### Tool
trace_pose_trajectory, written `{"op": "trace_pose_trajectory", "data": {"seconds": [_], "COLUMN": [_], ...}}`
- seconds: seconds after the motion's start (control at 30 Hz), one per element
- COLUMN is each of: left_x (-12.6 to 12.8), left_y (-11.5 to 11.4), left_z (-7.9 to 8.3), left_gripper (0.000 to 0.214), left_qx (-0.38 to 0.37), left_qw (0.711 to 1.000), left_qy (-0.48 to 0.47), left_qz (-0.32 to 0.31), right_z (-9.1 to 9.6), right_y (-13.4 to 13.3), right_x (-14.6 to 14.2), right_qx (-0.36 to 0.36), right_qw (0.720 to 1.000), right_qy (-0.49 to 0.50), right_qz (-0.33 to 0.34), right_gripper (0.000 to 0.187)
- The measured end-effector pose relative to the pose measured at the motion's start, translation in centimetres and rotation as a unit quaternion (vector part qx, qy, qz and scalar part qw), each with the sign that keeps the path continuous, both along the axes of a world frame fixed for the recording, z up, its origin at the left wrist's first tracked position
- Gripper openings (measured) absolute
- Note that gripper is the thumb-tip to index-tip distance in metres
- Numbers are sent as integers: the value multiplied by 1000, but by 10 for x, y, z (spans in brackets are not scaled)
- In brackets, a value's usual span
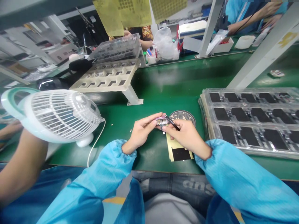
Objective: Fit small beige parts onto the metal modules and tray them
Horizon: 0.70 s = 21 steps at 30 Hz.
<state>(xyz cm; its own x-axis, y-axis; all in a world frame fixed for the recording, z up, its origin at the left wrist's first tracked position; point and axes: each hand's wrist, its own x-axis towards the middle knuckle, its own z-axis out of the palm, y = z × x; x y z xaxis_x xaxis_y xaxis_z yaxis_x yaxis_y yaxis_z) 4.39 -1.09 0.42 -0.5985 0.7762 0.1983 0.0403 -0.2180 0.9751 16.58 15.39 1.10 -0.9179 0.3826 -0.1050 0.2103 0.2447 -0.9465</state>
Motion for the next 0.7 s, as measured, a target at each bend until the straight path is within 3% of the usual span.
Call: {"op": "trace_pose_trajectory", "data": {"seconds": [0.13, 0.37, 0.5, 0.7], "left_x": [0, -6, -6, 0], "left_y": [0, 2, 2, 1], "left_z": [-1, -5, -6, -3], "left_gripper": [36, 41, 39, 41], "left_qx": [-20, -14, -16, -1], "left_qw": [999, 998, 994, 990], "left_qy": [31, -53, -99, -140], "left_qz": [16, 36, 35, 0], "right_z": [3, 5, 4, 4], "right_y": [-2, 1, 1, 0], "right_x": [-1, -1, -1, -2], "right_qx": [-7, -99, -89, -60], "right_qw": [1000, 992, 995, 997], "right_qy": [25, 76, 44, 52], "right_qz": [0, -2, 17, -12], "right_gripper": [42, 38, 36, 41]}}
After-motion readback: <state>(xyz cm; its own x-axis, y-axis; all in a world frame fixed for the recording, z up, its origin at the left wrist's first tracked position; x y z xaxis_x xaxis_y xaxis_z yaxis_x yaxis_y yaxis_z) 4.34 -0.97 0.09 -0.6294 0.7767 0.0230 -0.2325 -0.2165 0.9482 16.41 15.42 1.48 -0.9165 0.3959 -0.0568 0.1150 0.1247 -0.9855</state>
